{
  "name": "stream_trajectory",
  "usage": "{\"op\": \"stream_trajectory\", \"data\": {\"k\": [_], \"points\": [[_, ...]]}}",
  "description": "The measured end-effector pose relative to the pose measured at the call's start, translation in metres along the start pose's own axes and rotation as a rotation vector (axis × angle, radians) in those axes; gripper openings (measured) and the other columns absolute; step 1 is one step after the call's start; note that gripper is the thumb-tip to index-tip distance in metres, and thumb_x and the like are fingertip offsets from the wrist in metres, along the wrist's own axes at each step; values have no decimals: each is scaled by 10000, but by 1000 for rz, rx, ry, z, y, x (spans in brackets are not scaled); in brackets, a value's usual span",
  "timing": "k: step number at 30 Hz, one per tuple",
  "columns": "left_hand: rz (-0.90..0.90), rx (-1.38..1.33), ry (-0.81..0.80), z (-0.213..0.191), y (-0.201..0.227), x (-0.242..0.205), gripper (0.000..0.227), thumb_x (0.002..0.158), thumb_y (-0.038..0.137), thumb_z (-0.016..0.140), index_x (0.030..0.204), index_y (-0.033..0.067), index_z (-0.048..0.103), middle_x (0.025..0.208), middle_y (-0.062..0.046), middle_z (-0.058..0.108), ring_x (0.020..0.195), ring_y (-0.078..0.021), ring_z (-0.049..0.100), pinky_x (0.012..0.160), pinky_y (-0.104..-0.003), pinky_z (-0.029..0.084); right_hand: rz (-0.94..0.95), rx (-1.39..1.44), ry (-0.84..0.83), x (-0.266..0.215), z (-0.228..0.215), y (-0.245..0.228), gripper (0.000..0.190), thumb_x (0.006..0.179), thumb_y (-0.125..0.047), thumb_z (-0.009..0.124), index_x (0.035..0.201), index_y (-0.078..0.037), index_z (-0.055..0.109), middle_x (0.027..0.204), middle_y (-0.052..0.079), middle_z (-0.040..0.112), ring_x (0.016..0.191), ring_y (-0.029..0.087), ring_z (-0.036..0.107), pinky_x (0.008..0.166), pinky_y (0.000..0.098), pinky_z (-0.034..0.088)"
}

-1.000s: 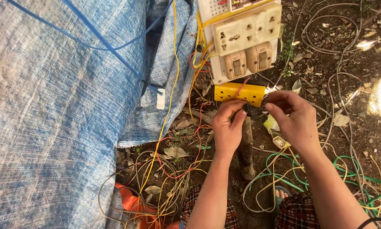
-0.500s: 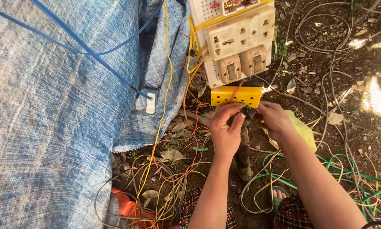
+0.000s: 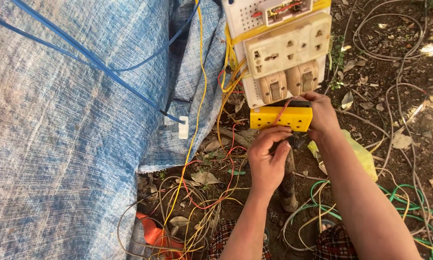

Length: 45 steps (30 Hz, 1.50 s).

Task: The person sits on the ground in front of a wooden post holding wall-mounted sockets and a yellow multi-socket power strip. They insert wire ends into the power strip's sockets, pull and position red and yellow wires, and press connections into place, working on one wire at a time.

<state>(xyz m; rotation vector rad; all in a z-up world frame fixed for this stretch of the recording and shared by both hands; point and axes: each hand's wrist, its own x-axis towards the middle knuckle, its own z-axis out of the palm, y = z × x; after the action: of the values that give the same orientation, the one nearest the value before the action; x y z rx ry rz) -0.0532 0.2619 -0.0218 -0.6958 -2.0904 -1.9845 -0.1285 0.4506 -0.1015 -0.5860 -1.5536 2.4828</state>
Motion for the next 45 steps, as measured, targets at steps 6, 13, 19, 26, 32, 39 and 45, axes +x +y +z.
{"op": "stream_trajectory", "data": {"k": [6, 13, 19, 26, 32, 39, 45], "points": [[82, 49, -15, -3, -2, -3, 126, 980, 98, 724, 1087, 32, 724, 1146, -90, 725, 1098, -235, 699, 987, -357, 567, -48, 132, -105, -4, 26, -22, 318, 966, -177, 694, 1184, 43, 623, 1033, 152, 714, 829, 242, 735, 655, 366, 614], [40, -26, -31, -10, -21, -10, 155, 1004, 115, 723, 1099, -7, 716, 1140, -92, 747, 1091, -235, 719, 1000, -365, 570, 43, 470, -154, -28, 67, -39, 365, 973, -247, 653, 1276, -49, 601, 1110, 111, 731, 878, 228, 761, 683, 377, 633], [-184, -643, -109, 0, -34, -12, 166, 996, 93, 709, 1135, 4, 694, 1281, -117, 712, 1264, -236, 671, 1125, -395, 545, -80, -164, 189, 1, 9, -21, 227, 1019, -142, 705, 1153, 41, 701, 1003, 92, 726, 797, 137, 670, 667, 304, 537], [-187, -673, -66, 3, -48, -14, 154, 1006, 58, 719, 1143, -11, 709, 1279, -149, 719, 1251, -243, 673, 1108, -397, 534, 33, 27, 146, -10, -40, -11, 202, 980, -128, 723, 1131, 2, 693, 913, 29, 723, 762, 127, 678, 678, 277, 546], [-135, -591, -69, 6, -46, -18, 173, 1022, 50, 695, 1183, -11, 681, 1327, -144, 697, 1274, -227, 663, 1131, -368, 529, 60, -11, 111, -66, -33, -39, 155, 991, -122, 652, 1088, -2, 667, 911, 53, 706, 734, 141, 685, 682, 311, 572], [-162, -366, -72, 8, -36, -24, 183, 984, -1, 675, 1166, 10, 664, 1284, -96, 696, 1174, -196, 690, 1002, -330, 597, 88, -11, 94, -120, -28, -43, 155, 999, -97, 614, 1100, 1, 679, 843, 42, 681, 611, 104, 545, 544, 261, 453], [-118, -36, -41, 7, -28, -28, 160, 952, -28, 677, 1109, 3, 690, 1219, -81, 715, 1031, -165, 698, 868, -300, 580, 52, -42, 116, -121, -28, -18, 163, 995, -114, 622, 1118, -33, 692, 828, 11, 676, 565, 63, 454, 492, 219, 351]]}}
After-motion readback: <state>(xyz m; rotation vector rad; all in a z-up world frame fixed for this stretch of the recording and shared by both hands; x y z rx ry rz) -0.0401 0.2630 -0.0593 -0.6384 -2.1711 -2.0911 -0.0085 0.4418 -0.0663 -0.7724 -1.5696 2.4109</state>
